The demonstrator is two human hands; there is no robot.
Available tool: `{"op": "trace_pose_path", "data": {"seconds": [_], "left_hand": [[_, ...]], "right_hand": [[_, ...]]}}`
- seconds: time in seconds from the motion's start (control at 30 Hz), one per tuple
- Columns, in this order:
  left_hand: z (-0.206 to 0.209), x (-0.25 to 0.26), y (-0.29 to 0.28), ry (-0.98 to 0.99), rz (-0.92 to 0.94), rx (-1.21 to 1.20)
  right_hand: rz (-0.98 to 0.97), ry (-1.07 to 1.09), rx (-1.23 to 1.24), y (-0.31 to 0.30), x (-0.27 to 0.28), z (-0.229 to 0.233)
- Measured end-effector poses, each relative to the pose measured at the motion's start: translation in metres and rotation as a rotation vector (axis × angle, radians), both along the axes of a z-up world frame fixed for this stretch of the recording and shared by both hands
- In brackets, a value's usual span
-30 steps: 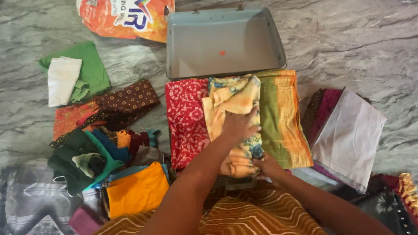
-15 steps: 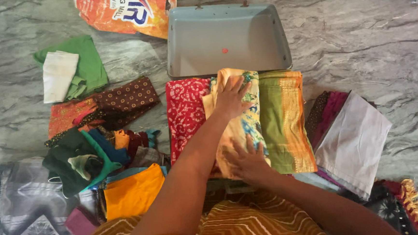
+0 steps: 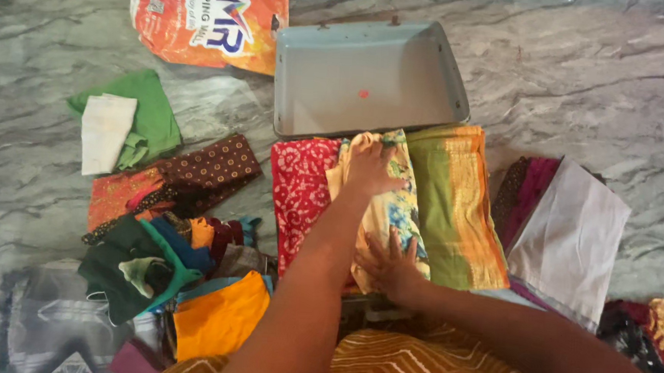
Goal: The person organizes various clothes on the floor and packs them into a suitcase by folding and stacking different garments inside.
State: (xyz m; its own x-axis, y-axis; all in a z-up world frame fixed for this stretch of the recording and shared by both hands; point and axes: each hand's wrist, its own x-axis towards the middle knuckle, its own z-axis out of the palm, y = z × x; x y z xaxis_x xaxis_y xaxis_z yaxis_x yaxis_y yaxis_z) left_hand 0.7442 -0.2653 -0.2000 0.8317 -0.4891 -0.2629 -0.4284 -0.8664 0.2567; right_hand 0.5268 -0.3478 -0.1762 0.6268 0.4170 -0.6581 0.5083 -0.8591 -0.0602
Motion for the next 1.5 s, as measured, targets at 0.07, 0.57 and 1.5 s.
{"op": "trace_pose_path", "data": {"seconds": [0.07,0.57,1.5], "left_hand": [[-0.002,-0.006,-0.003,0.023,0.016,0.024],[-0.036,-0.024,0.002,-0.059,0.127,-0.232],[-0.043,-0.022,0.006,-0.023,0.157,-0.3]], "right_hand": [[-0.004,0.007,-0.016,0.006,0.001,0.008],[-0.654,-0.889,0.428,-0.227,0.3,-0.111],[-1.358,-0.838,0.75,-0.255,0.34,-0.162]]}}
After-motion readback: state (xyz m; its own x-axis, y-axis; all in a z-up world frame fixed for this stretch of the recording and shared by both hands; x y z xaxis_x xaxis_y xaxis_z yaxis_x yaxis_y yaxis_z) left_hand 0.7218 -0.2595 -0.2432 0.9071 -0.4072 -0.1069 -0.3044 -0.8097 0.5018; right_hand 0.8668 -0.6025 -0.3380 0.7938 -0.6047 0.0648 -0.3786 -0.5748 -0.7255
